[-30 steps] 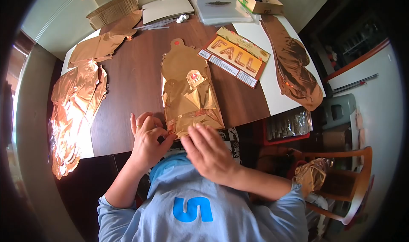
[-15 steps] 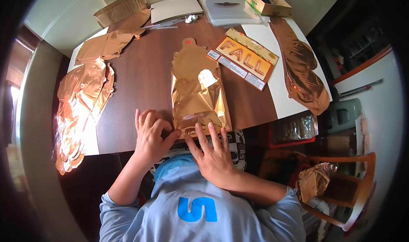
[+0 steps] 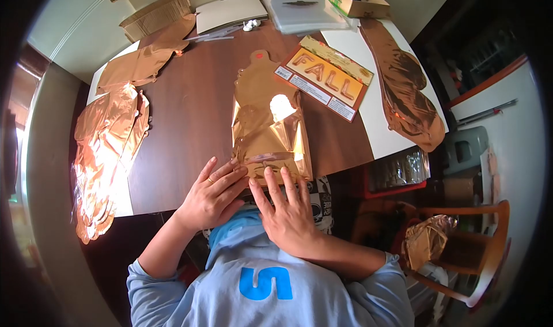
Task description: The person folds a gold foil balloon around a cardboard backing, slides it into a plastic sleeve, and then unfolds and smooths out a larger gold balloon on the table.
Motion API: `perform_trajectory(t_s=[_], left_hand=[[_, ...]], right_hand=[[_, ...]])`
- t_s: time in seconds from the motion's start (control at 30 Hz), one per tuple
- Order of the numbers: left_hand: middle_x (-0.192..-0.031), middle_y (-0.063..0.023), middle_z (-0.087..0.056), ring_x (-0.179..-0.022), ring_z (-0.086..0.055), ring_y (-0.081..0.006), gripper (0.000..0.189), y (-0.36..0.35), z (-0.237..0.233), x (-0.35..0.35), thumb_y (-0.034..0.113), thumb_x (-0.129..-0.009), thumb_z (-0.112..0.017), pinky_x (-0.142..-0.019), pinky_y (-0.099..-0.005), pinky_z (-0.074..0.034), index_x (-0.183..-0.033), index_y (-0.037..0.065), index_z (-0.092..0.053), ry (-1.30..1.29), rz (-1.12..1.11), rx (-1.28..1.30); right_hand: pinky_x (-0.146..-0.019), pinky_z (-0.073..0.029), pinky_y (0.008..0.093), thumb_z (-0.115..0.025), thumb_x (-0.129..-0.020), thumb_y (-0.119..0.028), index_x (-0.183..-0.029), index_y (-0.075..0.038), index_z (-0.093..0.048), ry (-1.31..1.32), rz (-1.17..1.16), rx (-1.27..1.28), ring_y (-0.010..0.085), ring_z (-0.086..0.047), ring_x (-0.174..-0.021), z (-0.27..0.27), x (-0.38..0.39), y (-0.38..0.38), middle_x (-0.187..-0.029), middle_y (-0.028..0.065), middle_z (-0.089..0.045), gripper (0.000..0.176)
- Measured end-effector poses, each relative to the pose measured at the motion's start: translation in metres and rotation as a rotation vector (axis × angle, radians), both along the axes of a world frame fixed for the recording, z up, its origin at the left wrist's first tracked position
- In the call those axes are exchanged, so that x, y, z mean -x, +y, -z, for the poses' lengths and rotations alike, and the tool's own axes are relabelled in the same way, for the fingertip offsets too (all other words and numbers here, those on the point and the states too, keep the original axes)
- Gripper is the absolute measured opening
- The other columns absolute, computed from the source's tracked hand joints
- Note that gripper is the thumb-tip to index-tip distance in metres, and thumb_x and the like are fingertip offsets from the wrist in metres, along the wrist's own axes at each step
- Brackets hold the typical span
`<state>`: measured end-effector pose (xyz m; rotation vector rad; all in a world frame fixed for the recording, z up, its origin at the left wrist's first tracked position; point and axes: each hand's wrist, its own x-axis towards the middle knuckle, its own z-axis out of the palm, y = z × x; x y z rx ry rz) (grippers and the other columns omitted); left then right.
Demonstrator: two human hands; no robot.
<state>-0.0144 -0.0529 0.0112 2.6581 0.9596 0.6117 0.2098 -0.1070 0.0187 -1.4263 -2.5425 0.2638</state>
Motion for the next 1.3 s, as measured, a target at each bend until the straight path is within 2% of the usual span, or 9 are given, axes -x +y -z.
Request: perform_trajectory(t_s=[0.37, 0.5, 0.57, 0.77, 0.97, 1.03, 1.13, 1.23, 1.3], left_hand=[[-0.128, -0.0136, -0.062, -0.131, -0.051, -0.0337, 0.046, 0.030, -0.033, -0.028, 0.024, -0.082, -0.072, -0.116, -0.0553, -0.024, -0.123, 0.004, -0.064, -0.061, 0.122, 0.058], [-0.139, -0.0169, -0.054, -0.133, -0.048, -0.0349, 0.050, 0.059, -0.022, -0.071, 0.038, -0.094, -0.059, -0.113, -0.0550, -0.030, -0.129, 0.002, -0.059, -0.058, 0.404, 0.060], [-0.144, -0.0176, -0.050, -0.137, -0.044, -0.0349, 0.056, 0.079, -0.010, -0.081, 0.045, -0.100, -0.046, -0.114, -0.0541, -0.030, -0.135, 0.003, -0.055, 0.130, 0.455, 0.009], [-0.149, -0.0177, -0.044, -0.142, -0.037, -0.0347, 0.057, 0.122, -0.006, -0.091, 0.046, -0.101, -0.045, -0.116, -0.0543, -0.030, -0.139, 0.004, -0.051, 0.190, 0.500, 0.012], [-0.154, -0.0167, -0.038, -0.145, -0.033, -0.0342, 0.052, 0.150, -0.001, -0.087, 0.041, -0.101, -0.045, -0.117, -0.0542, -0.027, -0.142, 0.010, -0.050, 0.215, 0.452, -0.002], [-0.155, -0.0164, -0.037, -0.144, -0.033, -0.0347, 0.050, 0.151, -0.002, -0.084, 0.036, -0.098, -0.052, -0.117, -0.0548, -0.026, -0.142, 0.011, -0.051, 0.203, 0.358, -0.059], [-0.153, -0.0206, -0.037, -0.143, -0.035, -0.0373, 0.054, 0.147, -0.014, -0.072, 0.028, -0.091, -0.063, -0.116, -0.0560, -0.026, -0.139, 0.007, -0.052, 0.109, 0.150, -0.200], [-0.151, -0.0211, -0.040, -0.140, -0.039, -0.0388, 0.055, 0.094, -0.037, -0.061, 0.029, -0.089, -0.064, -0.117, -0.0541, -0.026, -0.139, 0.009, -0.053, 0.034, -0.058, -0.215], [-0.152, -0.0222, -0.039, -0.142, -0.035, -0.0416, 0.063, 0.042, -0.040, -0.056, 0.034, -0.089, -0.063, -0.117, -0.0542, -0.024, -0.141, 0.002, -0.050, 0.015, -0.055, -0.063]], right_hand=[[-0.111, -0.025, 0.0679, -0.065, -0.085, -0.027, -0.142, -0.003, -0.045, -0.018, 0.060, -0.086, 0.0518, -0.028, -0.139, 0.024, -0.002, -0.002, -0.149, 0.0283, -0.033, 0.066], [-0.107, -0.021, 0.0757, -0.059, -0.086, -0.024, -0.135, -0.005, -0.054, -0.009, 0.075, -0.109, 0.0528, -0.029, -0.138, 0.040, 0.001, -0.005, -0.141, 0.0270, -0.040, 0.053], [-0.106, -0.020, 0.0767, -0.056, -0.088, -0.022, -0.135, -0.006, -0.055, 0.014, 0.057, -0.098, 0.0531, -0.028, -0.138, 0.039, -0.002, -0.005, -0.141, 0.0267, -0.041, 0.050], [-0.106, -0.020, 0.0753, -0.072, -0.081, -0.027, -0.148, -0.013, -0.041, -0.025, 0.113, -0.108, 0.0499, -0.024, -0.141, 0.034, 0.001, -0.005, -0.155, 0.0229, -0.025, 0.075], [-0.106, -0.021, 0.0742, -0.065, -0.084, -0.023, -0.148, -0.012, -0.041, -0.040, 0.087, -0.094, 0.0491, -0.025, -0.141, 0.031, -0.002, -0.004, -0.157, 0.0220, -0.023, 0.069], [-0.105, -0.021, 0.0761, -0.053, -0.088, -0.015, -0.149, -0.008, -0.039, 0.013, 0.053, -0.032, 0.0522, -0.026, -0.140, 0.024, -0.004, -0.002, -0.156, 0.0248, -0.024, 0.062], [-0.104, -0.027, 0.0721, -0.054, -0.087, -0.015, -0.144, -0.007, -0.044, -0.023, 0.039, -0.095, 0.0495, -0.032, -0.137, 0.020, -0.007, 0.001, -0.153, 0.0238, -0.030, 0.059], [-0.102, -0.032, 0.0657, -0.059, -0.084, -0.018, -0.140, -0.008, -0.049, -0.031, 0.024, -0.062, 0.0460, -0.039, -0.131, 0.001, -0.009, 0.008, -0.148, 0.0223, -0.037, 0.057], [-0.100, -0.034, 0.0628, -0.062, -0.083, -0.020, -0.138, -0.008, -0.051, -0.020, 0.008, -0.040, 0.0449, -0.041, -0.129, -0.005, -0.012, 0.012, -0.147, 0.0220, -0.039, 0.058]])
